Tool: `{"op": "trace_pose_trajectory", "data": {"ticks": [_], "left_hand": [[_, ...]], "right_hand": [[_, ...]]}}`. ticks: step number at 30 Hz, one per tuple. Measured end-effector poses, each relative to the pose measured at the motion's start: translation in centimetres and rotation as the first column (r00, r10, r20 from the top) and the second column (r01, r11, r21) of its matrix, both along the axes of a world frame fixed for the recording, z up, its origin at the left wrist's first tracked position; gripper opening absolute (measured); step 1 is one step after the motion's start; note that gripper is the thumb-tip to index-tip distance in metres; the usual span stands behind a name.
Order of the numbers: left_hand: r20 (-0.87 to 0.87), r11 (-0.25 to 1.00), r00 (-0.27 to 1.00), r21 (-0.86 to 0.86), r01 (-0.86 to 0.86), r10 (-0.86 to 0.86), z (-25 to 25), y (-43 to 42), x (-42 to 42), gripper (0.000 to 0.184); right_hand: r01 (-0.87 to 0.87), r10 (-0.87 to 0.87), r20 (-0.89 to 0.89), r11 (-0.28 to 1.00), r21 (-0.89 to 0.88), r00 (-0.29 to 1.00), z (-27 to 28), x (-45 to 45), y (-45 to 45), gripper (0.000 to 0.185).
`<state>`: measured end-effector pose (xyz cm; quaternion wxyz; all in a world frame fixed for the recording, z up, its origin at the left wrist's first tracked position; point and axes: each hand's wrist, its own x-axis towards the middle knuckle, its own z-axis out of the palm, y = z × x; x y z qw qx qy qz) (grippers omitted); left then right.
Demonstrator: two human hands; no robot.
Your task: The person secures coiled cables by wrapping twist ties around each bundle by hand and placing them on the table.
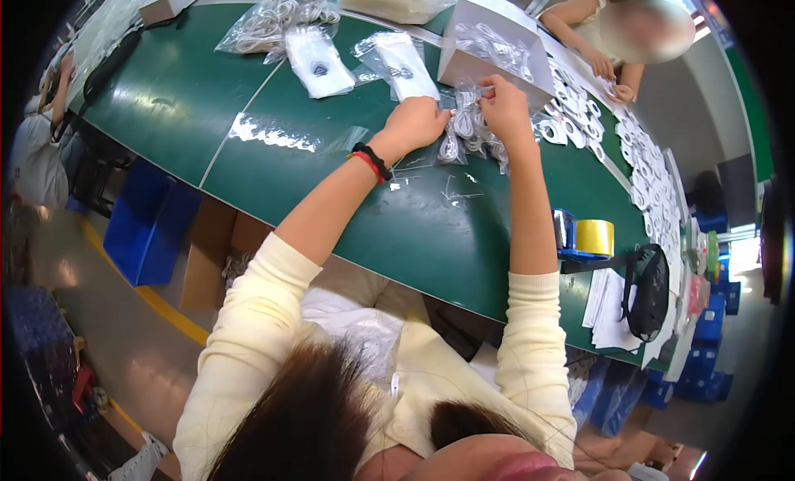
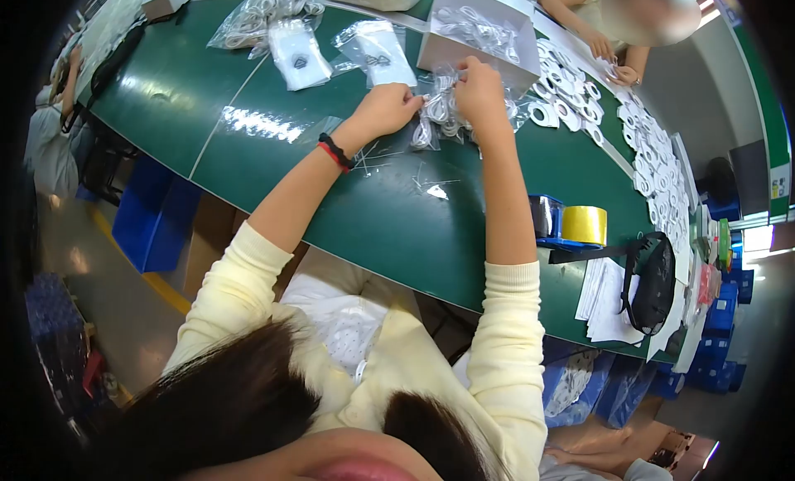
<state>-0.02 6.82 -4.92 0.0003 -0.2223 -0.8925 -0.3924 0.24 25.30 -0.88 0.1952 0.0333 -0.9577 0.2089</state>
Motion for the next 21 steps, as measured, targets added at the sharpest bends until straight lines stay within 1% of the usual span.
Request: {"op": "trace_pose_trajectory", "data": {"ticks": [1, 3, 4, 5, 6, 7, 8, 9, 11, 12, 13, 15, 16, 17, 18, 19, 21], "left_hand": [[0.012, 1.000, 0.999, -0.004, -0.031, 0.031, 0.0, 0.2, 0.1, 0.036], [0.024, 0.998, 0.998, -0.007, -0.060, 0.061, -0.2, 0.4, 0.1, 0.034], [-0.006, 0.998, 0.998, 0.035, -0.058, 0.058, -0.4, 0.5, 0.0, 0.032], [-0.037, 0.996, 0.998, 0.077, -0.054, 0.057, -0.5, 0.6, 0.0, 0.029], [-0.036, 0.995, 0.998, 0.078, -0.055, 0.058, -1.0, 0.8, -0.5, 0.029], [-0.102, 0.990, 0.994, 0.136, -0.019, 0.034, -1.4, 0.9, -1.2, 0.027], [-0.168, 0.981, 0.986, 0.191, 0.019, 0.013, -1.9, 0.9, -1.6, 0.025], [-0.168, 0.981, 0.986, 0.191, 0.017, 0.016, -1.5, 0.7, -1.4, 0.025], [-0.103, 0.945, 0.993, 0.327, -0.019, 0.056, -0.3, 0.4, -1.3, 0.020], [-0.054, 0.929, 0.998, 0.369, -0.017, 0.039, 0.4, 0.0, -1.3, 0.019], [-0.053, 0.929, 0.998, 0.369, -0.019, 0.042, 1.1, -0.3, -1.2, 0.019], [0.037, 0.829, 0.999, 0.557, -0.045, 0.029, 2.0, -0.9, -0.9, 0.020], [0.030, 0.778, 0.999, 0.627, -0.033, 0.018, 2.2, -1.1, -1.0, 0.022], [0.030, 0.779, 0.999, 0.626, -0.035, 0.021, 2.3, -1.3, -1.0, 0.022], [0.043, 0.720, 0.999, 0.693, -0.033, 0.005, 2.8, -1.5, -0.9, 0.023], [0.053, 0.655, 0.999, 0.755, -0.032, -0.012, 3.1, -1.7, -0.8, 0.024], [0.066, 0.631, 0.997, 0.776, -0.028, -0.037, 3.4, -1.9, -0.8, 0.020]], "right_hand": [[-0.007, 0.007, 0.002, 1.000, -0.003, 1.000, 0.2, 0.0, -0.3, 0.027], [0.005, -0.003, 0.035, 0.999, -0.034, 0.999, 0.5, 0.3, -0.4, 0.034], [0.004, -0.002, 0.035, 0.999, -0.033, 0.999, 0.6, 0.5, -0.6, 0.034], [-0.021, 0.020, 0.025, 0.999, 0.026, 0.999, 0.7, 0.7, -0.8, 0.040], [-0.045, 0.044, 0.017, 0.995, 0.085, 0.999, 0.6, 0.8, -0.8, 0.046], [-0.046, 0.045, 0.018, 0.995, 0.086, 0.999, 0.4, 0.8, -0.7, 0.046], [-0.052, 0.051, 0.004, 0.993, 0.104, 0.999, 0.1, 0.8, -0.6, 0.051], [-0.057, 0.059, -0.009, 0.991, 0.122, 0.998, 0.0, 0.8, -0.7, 0.055], [-0.051, 0.049, 0.023, 0.995, 0.086, 0.999, 0.1, 0.8, -0.6, 0.056], [-0.040, 0.038, 0.054, 0.998, 0.052, 0.998, 0.2, 0.8, -0.6, 0.056], [-0.043, 0.040, 0.055, 0.998, 0.052, 0.998, 0.3, 0.7, -0.6, 0.056], [-0.031, 0.027, 0.046, 0.996, 0.078, 0.999, 0.7, 0.7, -0.9, 0.048], [-0.034, 0.030, 0.046, 0.996, 0.077, 0.998, 1.1, 0.7, -1.1, 0.048], [-0.028, 0.029, 0.044, 0.999, -0.028, 0.999, 1.7, 0.6, -1.2, 0.044], [-0.023, 0.028, 0.043, 0.991, -0.131, 0.999, 2.3, 0.6, -1.4, 0.039], [-0.026, 0.032, 0.042, 0.991, -0.132, 0.999, 2.9, 0.7, -1.6, 0.039], [-0.127, 0.130, -0.019, 0.911, -0.392, 0.991, 3.9, 1.2, -2.3, 0.034]]}}
